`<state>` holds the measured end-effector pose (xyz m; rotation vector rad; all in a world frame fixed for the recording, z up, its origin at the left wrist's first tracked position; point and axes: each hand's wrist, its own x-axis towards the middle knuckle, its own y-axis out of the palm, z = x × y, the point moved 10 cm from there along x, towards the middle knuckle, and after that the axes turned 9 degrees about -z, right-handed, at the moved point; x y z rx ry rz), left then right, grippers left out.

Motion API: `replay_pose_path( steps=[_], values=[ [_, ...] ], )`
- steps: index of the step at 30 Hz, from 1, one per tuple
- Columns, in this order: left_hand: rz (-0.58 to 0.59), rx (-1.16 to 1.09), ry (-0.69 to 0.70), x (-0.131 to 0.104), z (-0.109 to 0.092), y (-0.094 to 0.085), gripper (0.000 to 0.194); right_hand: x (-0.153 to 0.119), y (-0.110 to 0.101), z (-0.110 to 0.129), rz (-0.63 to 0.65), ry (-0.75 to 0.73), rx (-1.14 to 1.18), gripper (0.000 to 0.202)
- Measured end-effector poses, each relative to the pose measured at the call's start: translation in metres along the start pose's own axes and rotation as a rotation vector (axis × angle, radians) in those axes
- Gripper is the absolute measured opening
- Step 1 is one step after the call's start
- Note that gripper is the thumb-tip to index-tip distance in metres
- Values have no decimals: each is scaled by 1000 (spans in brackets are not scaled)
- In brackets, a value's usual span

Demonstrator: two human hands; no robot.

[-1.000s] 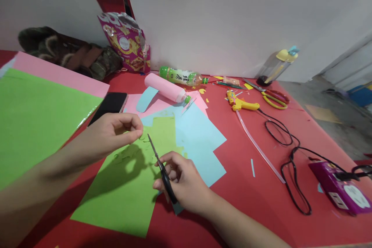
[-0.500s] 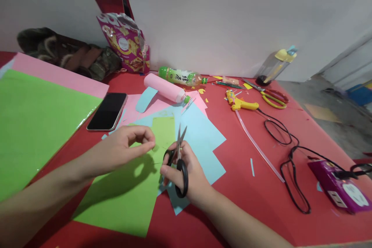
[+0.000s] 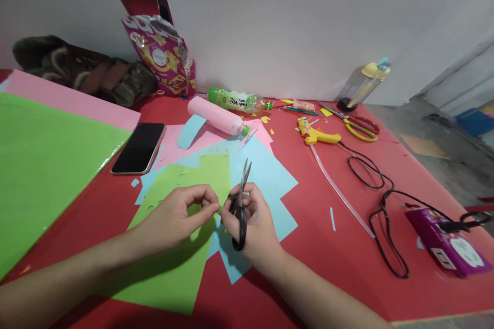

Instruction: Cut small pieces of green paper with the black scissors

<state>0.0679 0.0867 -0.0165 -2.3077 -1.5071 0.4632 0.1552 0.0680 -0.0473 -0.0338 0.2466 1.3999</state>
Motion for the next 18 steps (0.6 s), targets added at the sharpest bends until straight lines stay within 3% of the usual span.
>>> replay_pose_path(
  steps=[11,18],
  values=[
    [117,49,-8,-2,4,7,13,0,-3,3,-28,-19,-10,27],
    [123,63,16,2,4,2,15,0,-4,1,-28,-10,-33,25]
  ],
)
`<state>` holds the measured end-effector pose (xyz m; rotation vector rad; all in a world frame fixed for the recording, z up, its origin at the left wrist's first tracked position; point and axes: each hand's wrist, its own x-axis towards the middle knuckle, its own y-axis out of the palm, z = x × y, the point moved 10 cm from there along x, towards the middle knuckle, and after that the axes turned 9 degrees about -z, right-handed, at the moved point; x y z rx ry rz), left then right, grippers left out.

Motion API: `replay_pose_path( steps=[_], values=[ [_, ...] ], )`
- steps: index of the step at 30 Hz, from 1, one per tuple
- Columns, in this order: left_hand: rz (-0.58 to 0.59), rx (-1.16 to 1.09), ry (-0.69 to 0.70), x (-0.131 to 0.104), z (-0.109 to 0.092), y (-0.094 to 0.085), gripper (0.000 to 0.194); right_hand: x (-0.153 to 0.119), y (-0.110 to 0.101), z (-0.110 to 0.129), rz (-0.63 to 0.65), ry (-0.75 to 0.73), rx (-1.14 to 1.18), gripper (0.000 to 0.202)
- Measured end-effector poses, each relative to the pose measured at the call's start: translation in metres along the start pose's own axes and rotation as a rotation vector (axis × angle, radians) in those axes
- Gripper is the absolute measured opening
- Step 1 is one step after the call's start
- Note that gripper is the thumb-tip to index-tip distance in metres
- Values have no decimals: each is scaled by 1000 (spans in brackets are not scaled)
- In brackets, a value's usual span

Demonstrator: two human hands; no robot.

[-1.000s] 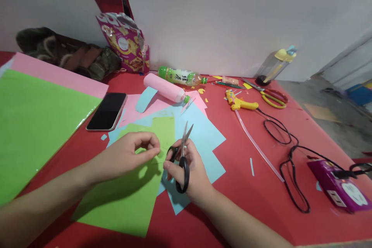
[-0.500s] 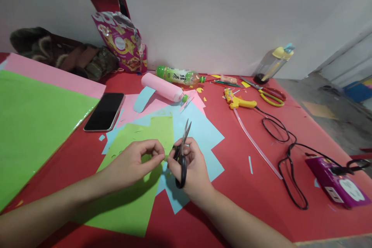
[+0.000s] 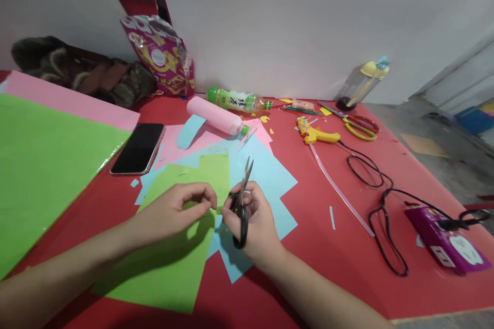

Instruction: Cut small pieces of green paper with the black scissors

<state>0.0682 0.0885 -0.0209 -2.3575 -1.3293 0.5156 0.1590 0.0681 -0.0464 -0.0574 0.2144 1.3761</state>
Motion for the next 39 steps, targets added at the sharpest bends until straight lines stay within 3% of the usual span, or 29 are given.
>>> replay_pose_path(
  steps=[8,20,39],
  values=[
    [110,107,101,-2,-9,5,15,1,1,0,-14,-6,-39,25],
    [116,140,160,-3,-13,7,16,-1,6,2,44,-24,-37,25],
    [146,146,180,-3,-12,11,13,-5,6,10,24,-141,-125,22]
  ],
)
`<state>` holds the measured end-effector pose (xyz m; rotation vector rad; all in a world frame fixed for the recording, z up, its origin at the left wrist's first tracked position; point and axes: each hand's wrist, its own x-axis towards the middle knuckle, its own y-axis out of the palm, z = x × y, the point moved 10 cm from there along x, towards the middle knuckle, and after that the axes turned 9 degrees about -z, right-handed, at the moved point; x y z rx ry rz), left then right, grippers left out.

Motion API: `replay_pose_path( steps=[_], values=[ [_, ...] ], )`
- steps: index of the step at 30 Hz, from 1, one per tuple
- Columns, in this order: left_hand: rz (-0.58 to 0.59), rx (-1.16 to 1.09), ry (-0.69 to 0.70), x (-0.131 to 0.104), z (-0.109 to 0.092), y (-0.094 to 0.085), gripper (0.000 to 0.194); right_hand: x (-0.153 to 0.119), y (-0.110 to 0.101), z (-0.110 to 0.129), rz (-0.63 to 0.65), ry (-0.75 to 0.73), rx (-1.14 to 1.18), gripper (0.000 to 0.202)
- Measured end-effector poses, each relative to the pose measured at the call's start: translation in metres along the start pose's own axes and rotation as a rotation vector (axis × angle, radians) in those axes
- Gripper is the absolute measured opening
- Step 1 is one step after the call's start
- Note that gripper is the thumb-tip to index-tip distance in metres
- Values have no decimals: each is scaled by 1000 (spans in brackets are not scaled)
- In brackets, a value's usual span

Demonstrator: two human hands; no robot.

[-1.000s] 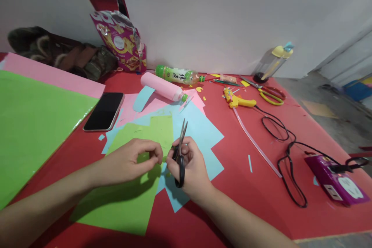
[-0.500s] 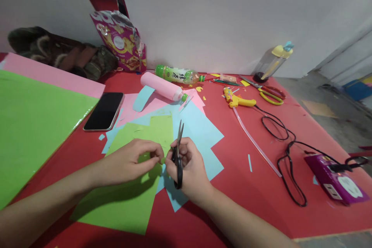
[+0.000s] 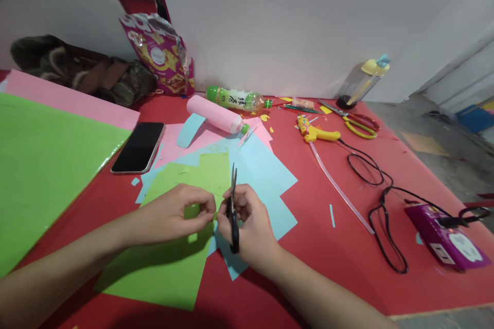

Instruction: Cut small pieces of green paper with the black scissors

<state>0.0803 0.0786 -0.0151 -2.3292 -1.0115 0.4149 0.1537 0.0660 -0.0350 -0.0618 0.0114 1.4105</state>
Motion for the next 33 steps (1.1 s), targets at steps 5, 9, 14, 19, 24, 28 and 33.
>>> replay_pose_path(
  steps=[5,9,14,19,24,28,33],
  values=[
    [-35,-58,-23,2,2,-5,12,1,3,-6,55,86,87,24],
    [-208,-182,-115,2,11,-25,11,1,5,-12,81,142,146,25],
    [-428,-352,-149,-3,16,-46,11,-7,20,-14,215,170,182,33],
    [-537,-424,-174,-5,21,-53,9,-16,33,-13,365,216,321,42],
    [-532,-440,-159,-5,21,-49,11,-22,38,-8,457,250,324,44],
    [-522,-411,-145,-6,20,-47,13,-22,38,-5,454,243,322,43],
    [-533,-380,-137,-7,21,-45,12,-12,30,-13,323,208,354,37]
  ],
)
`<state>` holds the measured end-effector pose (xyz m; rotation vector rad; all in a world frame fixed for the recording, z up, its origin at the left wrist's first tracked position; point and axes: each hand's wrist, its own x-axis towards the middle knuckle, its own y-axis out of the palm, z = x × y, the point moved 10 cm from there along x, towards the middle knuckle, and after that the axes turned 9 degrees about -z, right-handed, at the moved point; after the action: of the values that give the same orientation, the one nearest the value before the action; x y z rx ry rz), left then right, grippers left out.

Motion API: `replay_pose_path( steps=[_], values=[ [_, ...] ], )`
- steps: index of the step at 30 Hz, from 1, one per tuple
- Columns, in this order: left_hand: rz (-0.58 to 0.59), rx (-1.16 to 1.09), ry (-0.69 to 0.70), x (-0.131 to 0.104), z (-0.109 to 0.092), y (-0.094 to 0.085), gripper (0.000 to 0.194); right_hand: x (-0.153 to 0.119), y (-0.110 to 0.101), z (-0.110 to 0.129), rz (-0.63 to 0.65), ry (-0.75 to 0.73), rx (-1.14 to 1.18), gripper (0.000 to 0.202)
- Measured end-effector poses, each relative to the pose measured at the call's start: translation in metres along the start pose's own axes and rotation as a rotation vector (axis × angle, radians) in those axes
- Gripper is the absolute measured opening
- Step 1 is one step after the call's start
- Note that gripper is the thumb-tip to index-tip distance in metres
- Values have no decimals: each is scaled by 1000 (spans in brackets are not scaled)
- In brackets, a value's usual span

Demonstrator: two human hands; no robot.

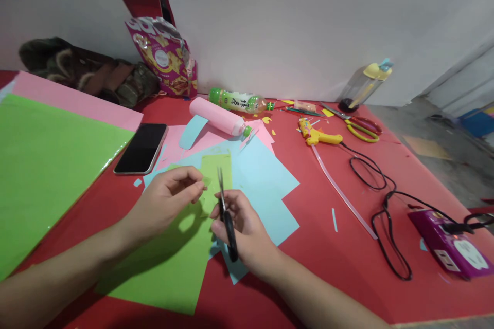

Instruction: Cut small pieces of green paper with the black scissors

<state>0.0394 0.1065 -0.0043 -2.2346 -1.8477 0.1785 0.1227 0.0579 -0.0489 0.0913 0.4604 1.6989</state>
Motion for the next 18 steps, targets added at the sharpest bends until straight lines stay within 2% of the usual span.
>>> replay_pose_path(
  steps=[3,6,11,18],
  values=[
    [30,37,-4,-2,1,6,11,5,-20,-1,-184,-19,35,35],
    [98,96,7,-6,0,16,10,6,-29,2,-288,-37,67,34],
    [188,187,42,-14,-2,31,12,5,-31,7,-336,-42,85,36],
    [204,261,82,-18,-2,37,13,5,-32,8,-335,-32,33,38]
  ],
)
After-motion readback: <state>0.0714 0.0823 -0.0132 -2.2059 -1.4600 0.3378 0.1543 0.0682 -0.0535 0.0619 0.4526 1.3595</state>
